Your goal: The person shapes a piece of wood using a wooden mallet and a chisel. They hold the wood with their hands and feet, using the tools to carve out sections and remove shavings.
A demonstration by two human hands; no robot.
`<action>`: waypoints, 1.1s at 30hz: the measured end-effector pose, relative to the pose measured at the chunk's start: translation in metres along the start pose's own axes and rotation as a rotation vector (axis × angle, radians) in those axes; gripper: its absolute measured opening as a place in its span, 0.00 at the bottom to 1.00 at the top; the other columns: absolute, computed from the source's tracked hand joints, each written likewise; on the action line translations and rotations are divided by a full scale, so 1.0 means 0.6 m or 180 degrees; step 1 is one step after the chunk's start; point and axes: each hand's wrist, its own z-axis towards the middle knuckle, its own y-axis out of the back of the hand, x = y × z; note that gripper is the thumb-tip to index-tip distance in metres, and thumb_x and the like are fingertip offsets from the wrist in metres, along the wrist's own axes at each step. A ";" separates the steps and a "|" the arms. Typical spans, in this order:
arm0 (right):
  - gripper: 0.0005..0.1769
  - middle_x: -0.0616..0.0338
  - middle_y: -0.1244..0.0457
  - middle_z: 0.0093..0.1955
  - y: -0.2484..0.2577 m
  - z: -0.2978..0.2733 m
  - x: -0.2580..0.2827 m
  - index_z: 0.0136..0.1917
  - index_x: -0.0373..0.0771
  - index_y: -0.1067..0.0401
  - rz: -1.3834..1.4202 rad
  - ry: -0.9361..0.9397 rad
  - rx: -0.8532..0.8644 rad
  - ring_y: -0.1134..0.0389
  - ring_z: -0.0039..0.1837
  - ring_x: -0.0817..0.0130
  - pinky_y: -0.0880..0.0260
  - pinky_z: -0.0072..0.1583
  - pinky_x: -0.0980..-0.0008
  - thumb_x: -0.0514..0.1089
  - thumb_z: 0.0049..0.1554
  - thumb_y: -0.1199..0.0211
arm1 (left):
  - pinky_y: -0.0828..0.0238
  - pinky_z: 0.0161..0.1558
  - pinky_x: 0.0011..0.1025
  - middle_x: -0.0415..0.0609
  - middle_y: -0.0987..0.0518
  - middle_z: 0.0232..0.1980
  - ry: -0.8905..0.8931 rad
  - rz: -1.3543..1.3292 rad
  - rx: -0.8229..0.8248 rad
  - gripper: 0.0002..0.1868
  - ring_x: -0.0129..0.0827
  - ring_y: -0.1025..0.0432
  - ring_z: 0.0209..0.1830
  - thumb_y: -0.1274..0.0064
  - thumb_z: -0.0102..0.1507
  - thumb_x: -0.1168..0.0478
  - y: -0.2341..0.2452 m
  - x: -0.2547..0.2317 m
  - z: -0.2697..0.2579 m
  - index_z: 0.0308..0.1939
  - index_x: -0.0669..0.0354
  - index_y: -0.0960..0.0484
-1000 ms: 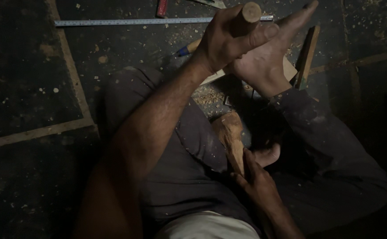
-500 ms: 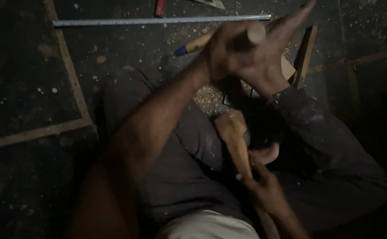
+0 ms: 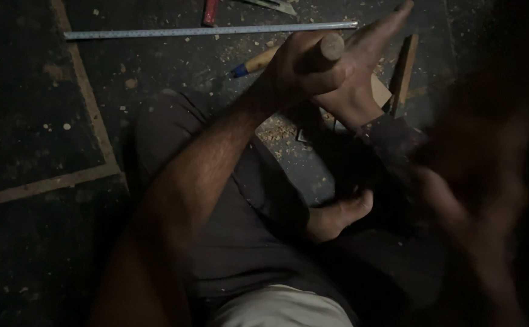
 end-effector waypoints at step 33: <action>0.42 0.40 0.39 0.63 -0.031 0.077 0.087 0.80 0.41 0.48 -0.0032 0.0980 -0.0117 0.31 0.63 0.51 0.27 0.60 0.61 0.46 0.58 0.34 | 0.23 0.70 0.33 0.51 0.17 0.60 0.1748 -0.0943 0.0403 0.26 0.34 0.23 0.64 0.43 0.68 0.45 0.033 -0.018 -0.126 0.62 0.57 0.17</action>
